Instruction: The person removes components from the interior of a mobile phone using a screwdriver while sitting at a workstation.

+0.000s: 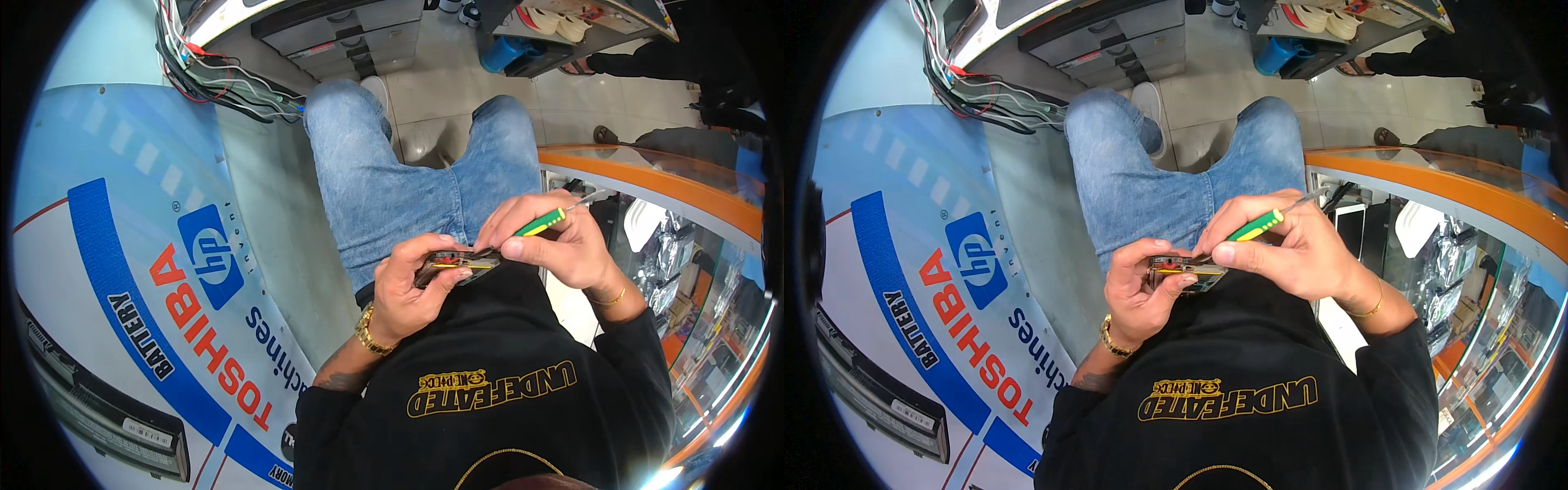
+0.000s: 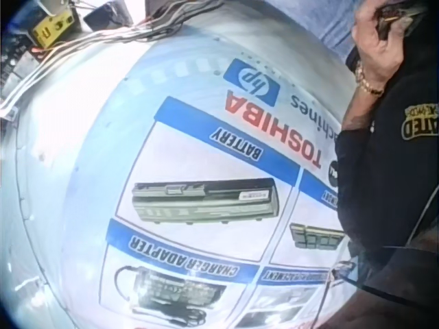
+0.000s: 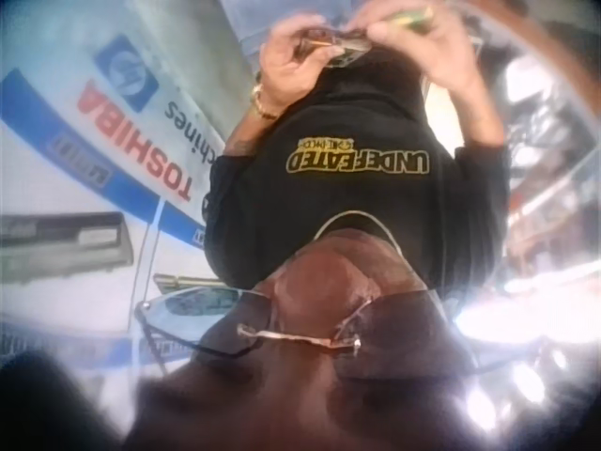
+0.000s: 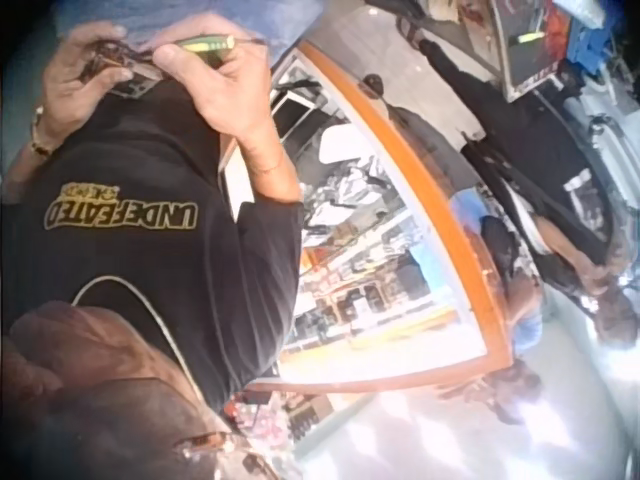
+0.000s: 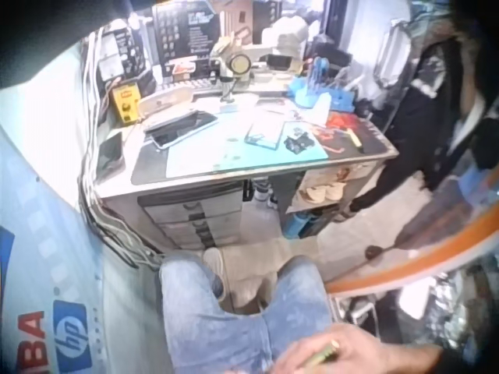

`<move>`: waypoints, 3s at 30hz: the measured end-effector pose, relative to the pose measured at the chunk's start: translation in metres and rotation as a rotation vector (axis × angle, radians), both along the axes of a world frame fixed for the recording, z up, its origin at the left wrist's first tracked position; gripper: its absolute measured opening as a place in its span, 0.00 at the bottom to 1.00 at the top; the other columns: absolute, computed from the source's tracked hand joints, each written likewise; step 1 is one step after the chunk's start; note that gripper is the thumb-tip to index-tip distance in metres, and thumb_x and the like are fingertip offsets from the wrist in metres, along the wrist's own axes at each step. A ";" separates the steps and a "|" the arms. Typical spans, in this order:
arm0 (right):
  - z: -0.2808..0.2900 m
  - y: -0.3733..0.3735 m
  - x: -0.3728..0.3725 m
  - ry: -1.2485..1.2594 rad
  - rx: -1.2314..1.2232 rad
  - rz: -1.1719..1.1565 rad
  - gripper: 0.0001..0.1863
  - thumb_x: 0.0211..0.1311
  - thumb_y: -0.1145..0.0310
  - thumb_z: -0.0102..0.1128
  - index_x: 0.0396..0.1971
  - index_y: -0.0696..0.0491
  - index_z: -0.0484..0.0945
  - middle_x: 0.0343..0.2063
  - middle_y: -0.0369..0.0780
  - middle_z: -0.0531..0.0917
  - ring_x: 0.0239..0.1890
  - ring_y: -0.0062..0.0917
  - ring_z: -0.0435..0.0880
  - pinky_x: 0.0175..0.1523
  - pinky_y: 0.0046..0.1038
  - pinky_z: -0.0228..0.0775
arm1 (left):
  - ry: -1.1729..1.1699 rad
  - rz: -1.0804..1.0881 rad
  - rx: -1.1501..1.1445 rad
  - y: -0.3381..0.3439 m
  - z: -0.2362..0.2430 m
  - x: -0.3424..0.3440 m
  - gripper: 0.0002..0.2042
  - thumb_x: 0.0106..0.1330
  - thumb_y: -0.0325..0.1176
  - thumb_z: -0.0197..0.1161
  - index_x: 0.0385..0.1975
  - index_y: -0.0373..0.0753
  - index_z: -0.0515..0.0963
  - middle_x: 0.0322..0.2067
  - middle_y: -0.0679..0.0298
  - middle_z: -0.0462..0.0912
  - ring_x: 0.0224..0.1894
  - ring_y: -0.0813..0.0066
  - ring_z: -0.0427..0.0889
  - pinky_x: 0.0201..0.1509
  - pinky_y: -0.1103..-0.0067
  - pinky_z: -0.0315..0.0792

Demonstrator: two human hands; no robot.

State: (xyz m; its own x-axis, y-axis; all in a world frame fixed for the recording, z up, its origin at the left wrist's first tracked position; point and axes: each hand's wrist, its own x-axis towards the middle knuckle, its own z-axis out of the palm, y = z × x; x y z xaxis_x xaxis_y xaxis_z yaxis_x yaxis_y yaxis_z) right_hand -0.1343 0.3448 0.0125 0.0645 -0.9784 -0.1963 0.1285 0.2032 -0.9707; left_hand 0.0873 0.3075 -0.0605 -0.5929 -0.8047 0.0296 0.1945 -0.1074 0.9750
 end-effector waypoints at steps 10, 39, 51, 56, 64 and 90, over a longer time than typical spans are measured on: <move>-0.004 0.000 -0.011 -0.191 0.187 0.016 0.06 0.64 0.72 0.64 0.35 0.60 0.82 0.34 0.39 0.85 0.39 0.21 0.82 0.46 0.24 0.73 | -0.061 -0.104 -0.154 -0.008 0.003 -0.002 0.18 0.61 0.21 0.69 0.49 0.33 0.70 0.37 0.54 0.86 0.38 0.73 0.87 0.41 0.80 0.81; -0.031 -0.001 -0.016 -0.069 -0.010 -0.232 0.25 0.73 0.64 0.49 0.63 0.65 0.66 0.46 0.52 0.84 0.45 0.33 0.86 0.53 0.31 0.74 | -0.069 -0.056 0.502 -0.043 0.002 -0.022 0.22 0.66 0.19 0.60 0.60 0.30 0.67 0.42 0.57 0.84 0.43 0.77 0.83 0.48 0.80 0.78; -0.026 0.000 -0.007 -0.010 -0.016 -0.273 0.09 0.68 0.71 0.60 0.42 0.60 0.82 0.33 0.37 0.84 0.36 0.18 0.82 0.46 0.22 0.74 | -0.057 -0.144 0.375 -0.041 0.012 -0.018 0.21 0.65 0.17 0.61 0.58 0.32 0.68 0.43 0.57 0.84 0.46 0.77 0.82 0.51 0.80 0.76; -0.013 -0.006 -0.013 0.239 -0.272 -0.117 0.06 0.61 0.73 0.65 0.37 0.57 0.84 0.38 0.42 0.84 0.42 0.28 0.84 0.48 0.28 0.75 | -0.021 -0.185 0.338 -0.035 0.021 -0.012 0.22 0.67 0.18 0.60 0.60 0.30 0.67 0.46 0.57 0.82 0.48 0.77 0.81 0.53 0.80 0.75; -0.002 -0.001 -0.005 0.266 -0.268 -0.145 0.06 0.60 0.77 0.65 0.37 0.58 0.82 0.35 0.43 0.87 0.39 0.31 0.87 0.44 0.29 0.78 | 0.004 -0.236 0.296 -0.032 0.027 -0.013 0.22 0.69 0.20 0.59 0.63 0.31 0.67 0.48 0.59 0.82 0.51 0.79 0.79 0.56 0.80 0.73; 0.008 0.001 -0.016 0.306 -0.394 0.043 0.07 0.52 0.78 0.70 0.33 0.59 0.83 0.33 0.43 0.86 0.38 0.36 0.86 0.45 0.32 0.78 | -0.428 -0.642 -0.159 -0.070 0.046 -0.019 0.12 0.72 0.34 0.54 0.43 0.33 0.80 0.27 0.46 0.81 0.29 0.47 0.81 0.32 0.68 0.72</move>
State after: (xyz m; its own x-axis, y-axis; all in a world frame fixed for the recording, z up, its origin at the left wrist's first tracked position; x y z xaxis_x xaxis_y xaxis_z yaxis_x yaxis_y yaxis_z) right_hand -0.1500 0.3454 0.0202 0.1038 -0.9798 0.1711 -0.1743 -0.1873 -0.9667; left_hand 0.0684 0.2379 -0.0149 -0.9262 -0.3063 -0.2198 -0.2539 0.0759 0.9643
